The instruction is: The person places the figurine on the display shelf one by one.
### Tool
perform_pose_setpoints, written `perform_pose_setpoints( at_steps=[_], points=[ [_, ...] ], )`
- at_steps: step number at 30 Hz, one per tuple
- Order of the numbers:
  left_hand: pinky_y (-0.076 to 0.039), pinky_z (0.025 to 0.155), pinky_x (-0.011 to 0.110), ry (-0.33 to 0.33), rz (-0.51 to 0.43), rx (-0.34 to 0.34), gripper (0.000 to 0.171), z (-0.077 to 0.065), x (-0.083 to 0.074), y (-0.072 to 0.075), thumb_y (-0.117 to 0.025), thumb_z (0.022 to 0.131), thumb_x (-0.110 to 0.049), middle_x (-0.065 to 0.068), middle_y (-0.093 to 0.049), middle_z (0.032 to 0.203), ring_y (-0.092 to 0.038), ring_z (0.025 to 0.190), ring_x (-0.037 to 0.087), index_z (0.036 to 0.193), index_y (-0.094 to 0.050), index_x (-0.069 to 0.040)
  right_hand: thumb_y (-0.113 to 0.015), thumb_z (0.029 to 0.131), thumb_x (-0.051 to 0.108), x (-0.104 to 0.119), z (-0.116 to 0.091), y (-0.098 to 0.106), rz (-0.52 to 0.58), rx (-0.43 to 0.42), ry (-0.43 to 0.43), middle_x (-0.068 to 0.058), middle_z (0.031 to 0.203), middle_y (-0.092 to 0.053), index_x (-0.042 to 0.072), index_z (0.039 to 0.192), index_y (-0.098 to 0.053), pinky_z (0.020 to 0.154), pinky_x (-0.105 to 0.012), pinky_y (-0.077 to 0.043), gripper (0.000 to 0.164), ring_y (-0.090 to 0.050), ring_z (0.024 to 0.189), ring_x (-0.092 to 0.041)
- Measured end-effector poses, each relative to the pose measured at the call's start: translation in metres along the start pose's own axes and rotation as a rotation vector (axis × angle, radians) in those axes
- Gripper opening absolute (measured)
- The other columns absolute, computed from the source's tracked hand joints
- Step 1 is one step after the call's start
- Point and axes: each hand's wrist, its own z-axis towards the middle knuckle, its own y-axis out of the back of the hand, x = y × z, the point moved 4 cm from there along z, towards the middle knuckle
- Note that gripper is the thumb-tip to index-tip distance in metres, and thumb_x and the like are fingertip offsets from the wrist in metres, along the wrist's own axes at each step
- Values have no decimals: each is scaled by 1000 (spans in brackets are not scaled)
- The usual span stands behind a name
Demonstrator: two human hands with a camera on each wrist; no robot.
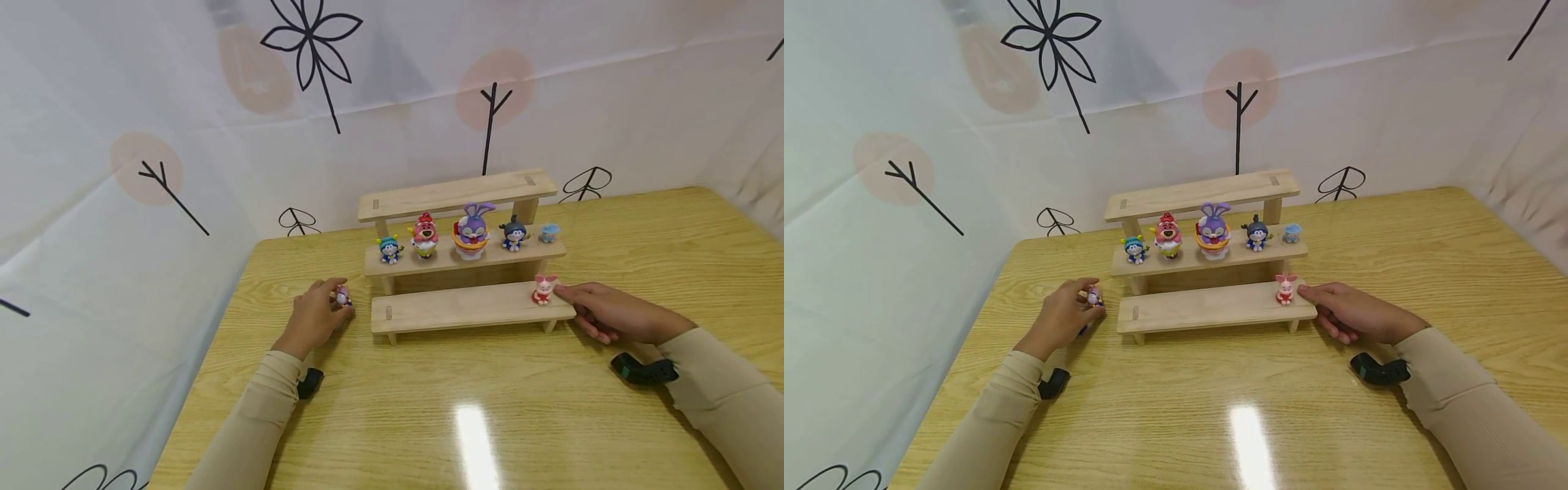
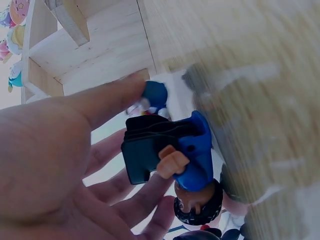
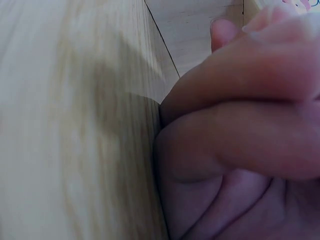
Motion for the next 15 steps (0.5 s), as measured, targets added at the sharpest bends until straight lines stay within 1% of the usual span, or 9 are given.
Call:
perform_pose_setpoints(
  at_steps=[2, 4, 5, 8, 11, 15],
  points=[
    [-53, 94, 50, -4, -51, -22, 59, 0, 0, 2, -74, 93, -24, 17, -58, 128, -69, 106, 28, 145, -50, -10, -20, 110, 48, 0, 0, 0, -2, 0, 0, 3, 54, -49, -7, 89, -48, 40, -31, -42, 66, -40, 43, -6],
    [-59, 83, 42, -11, -102, -51, 59, 0, -1, 4, -72, 94, -22, 19, -54, 131, -69, 104, 27, 146, -49, -9, -20, 110, 49, 0, 0, 0, -5, -1, -4, 3, 54, -49, -7, 88, -48, 40, -31, -42, 66, -40, 43, -6],
    [-60, 77, 38, -13, -125, -66, 59, 0, -1, 5, -72, 95, -21, 19, -53, 132, -69, 103, 27, 147, -48, -9, -20, 110, 49, 0, 0, 0, -6, 0, -6, 3, 54, -49, -6, 88, -48, 40, -31, -42, 66, -40, 43, -7],
    [-59, 69, 32, -18, -179, -122, 58, 0, -1, 8, -71, 95, -18, 21, -49, 135, -70, 98, 26, 147, -47, -8, -20, 110, 49, 0, 0, 0, -7, 1, -12, 2, 54, -49, -6, 88, -48, 40, -31, -42, 66, -40, 43, -7],
    [-59, 68, 31, -21, -212, -172, 56, 1, -2, 11, -71, 95, -17, 21, -48, 134, -69, 96, 25, 146, -49, -7, -20, 110, 50, -1, 0, 0, -9, 1, -17, 2, 54, -50, -6, 89, -49, 40, -31, -42, 66, -41, 43, -7],
    [-59, 76, 37, -35, -222, -216, 54, 1, -4, 13, -71, 95, -18, 20, -47, 133, -67, 96, 26, 144, -51, -9, -20, 110, 50, -1, 0, 0, -14, -2, -24, 2, 54, -50, -4, 90, -49, 41, -32, -43, 64, -41, 43, -7]
  ],
)
